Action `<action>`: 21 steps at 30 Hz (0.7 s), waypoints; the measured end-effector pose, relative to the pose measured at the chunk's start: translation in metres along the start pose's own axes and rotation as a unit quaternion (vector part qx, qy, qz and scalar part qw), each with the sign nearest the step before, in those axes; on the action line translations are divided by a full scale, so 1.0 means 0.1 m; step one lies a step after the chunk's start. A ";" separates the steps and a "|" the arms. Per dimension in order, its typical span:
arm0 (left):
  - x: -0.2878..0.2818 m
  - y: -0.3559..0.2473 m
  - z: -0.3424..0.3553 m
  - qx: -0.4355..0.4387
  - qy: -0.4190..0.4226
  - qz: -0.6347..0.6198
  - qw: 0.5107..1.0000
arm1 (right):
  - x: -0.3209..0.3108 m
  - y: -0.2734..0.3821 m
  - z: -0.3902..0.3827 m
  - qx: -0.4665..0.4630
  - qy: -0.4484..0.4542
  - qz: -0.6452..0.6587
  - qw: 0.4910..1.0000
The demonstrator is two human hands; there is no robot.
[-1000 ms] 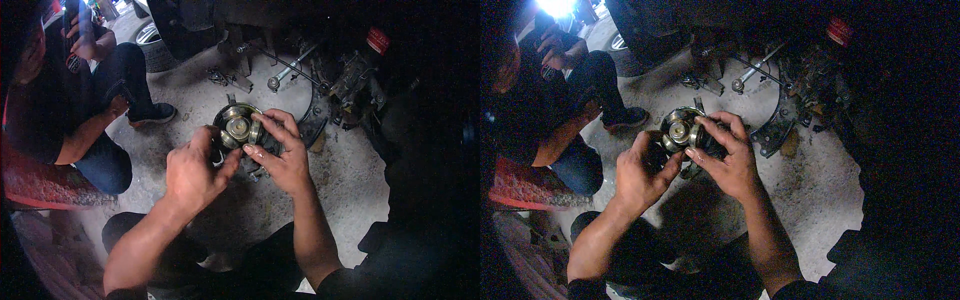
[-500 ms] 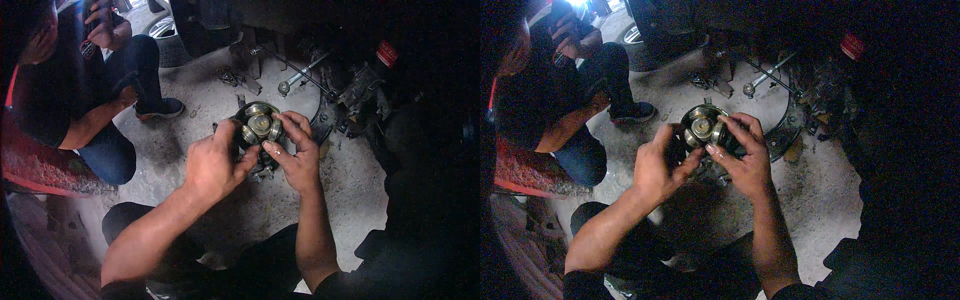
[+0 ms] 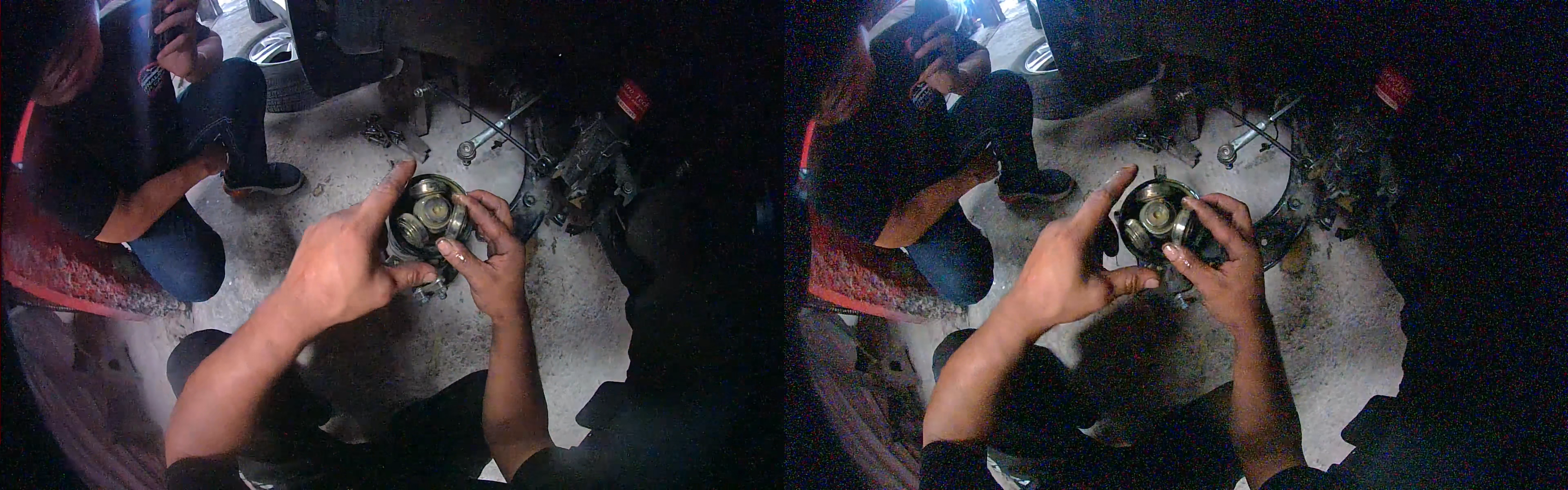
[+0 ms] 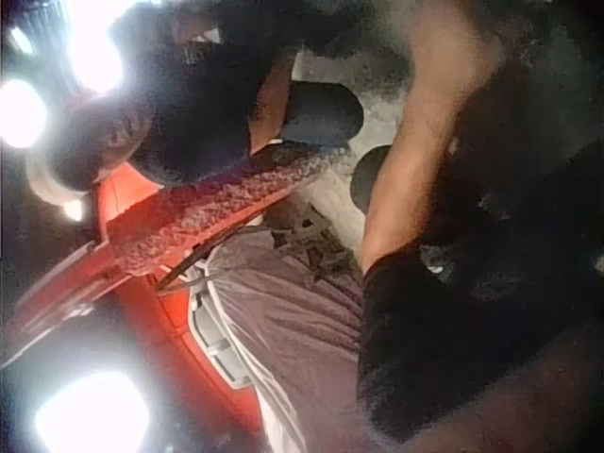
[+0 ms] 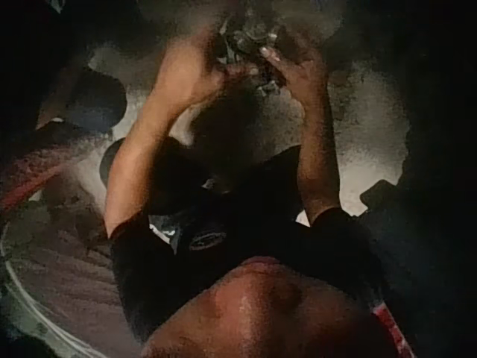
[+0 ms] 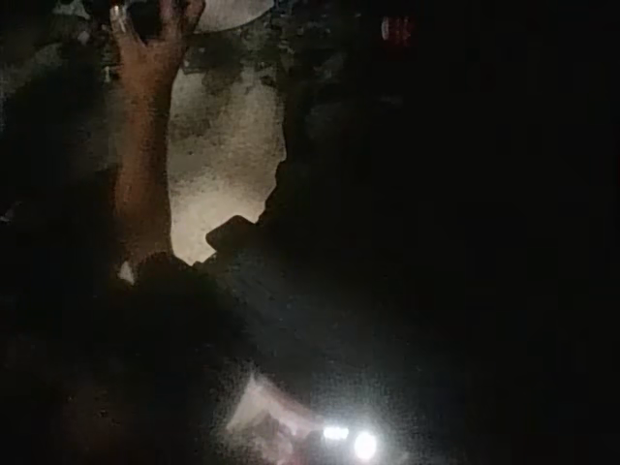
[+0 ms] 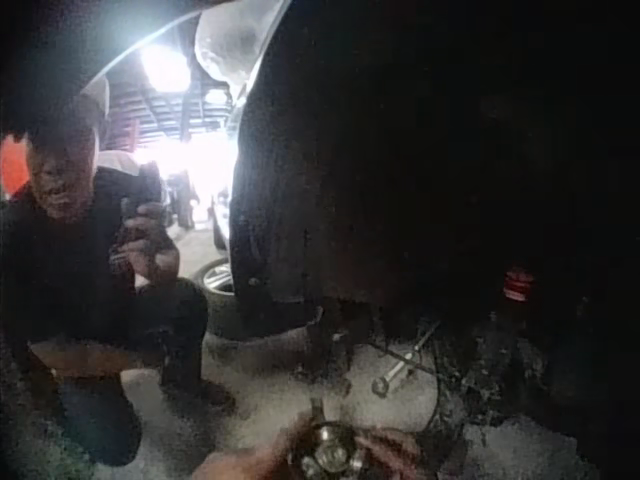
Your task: The person assembles a constant velocity joint by inserting the tripod into the housing and fitting the boot over the axle.
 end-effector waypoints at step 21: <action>0.06 0.64 -0.33 -0.131 0.296 0.318 0.891 | -0.08 -0.40 0.01 0.058 0.084 0.253 0.962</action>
Point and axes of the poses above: each hand's wrist, its own z-axis towards the middle knuckle, its own x-axis out of the palm, y = z × x, the point moved 8 cm from there along z, towards the middle knuckle, and after that the axes turned 7 degrees about x, right-handed, at the moved point
